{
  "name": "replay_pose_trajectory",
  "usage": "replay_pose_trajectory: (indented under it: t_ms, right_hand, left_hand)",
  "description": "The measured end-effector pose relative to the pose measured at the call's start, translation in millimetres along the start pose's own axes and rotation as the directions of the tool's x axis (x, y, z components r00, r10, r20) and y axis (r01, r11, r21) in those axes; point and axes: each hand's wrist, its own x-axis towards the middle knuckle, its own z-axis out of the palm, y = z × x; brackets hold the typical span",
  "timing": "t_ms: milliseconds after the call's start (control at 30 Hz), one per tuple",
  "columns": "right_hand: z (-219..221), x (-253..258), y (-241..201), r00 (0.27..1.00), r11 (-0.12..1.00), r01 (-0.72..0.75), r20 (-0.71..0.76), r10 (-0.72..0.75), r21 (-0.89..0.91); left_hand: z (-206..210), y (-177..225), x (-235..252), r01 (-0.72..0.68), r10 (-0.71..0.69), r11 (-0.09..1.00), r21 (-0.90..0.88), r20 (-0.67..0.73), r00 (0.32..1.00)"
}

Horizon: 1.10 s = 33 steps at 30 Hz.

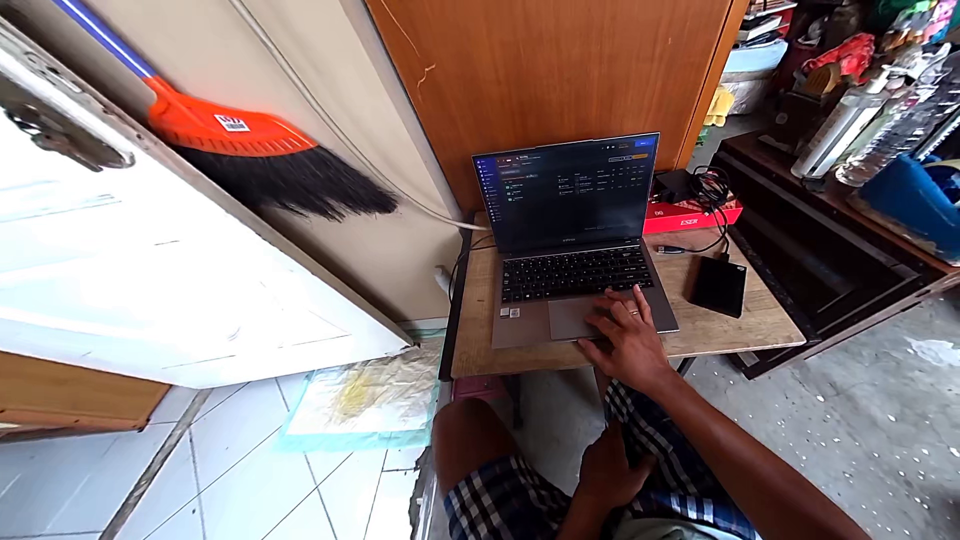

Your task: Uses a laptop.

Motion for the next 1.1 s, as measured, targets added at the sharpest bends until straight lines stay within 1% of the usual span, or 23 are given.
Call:
replay_pose_trajectory:
  t_ms: [100, 433, 1100]
  right_hand:
    - [1.3, -0.7, 0.8, 0.999, 1.0, 0.015, -0.034, -0.014, 0.012]
    - [1.0, -1.5, -0.2, 0.999, 1.0, 0.005, -0.054, -0.004, 0.022]
    - [0.7, -1.4, 0.0, 0.999, 1.0, -0.001, -0.046, 0.002, 0.021]
  left_hand:
    - [0.0, -0.6, 0.9, 0.001, -0.001, 1.0, 0.0, 0.008, 1.0]
    - [0.3, -1.1, 0.5, -0.005, 0.005, 1.0, 0.005, 0.002, 1.0]
    - [-1.0, 1.6, -1.6, 0.012, -0.012, 1.0, -0.005, 0.004, 1.0]
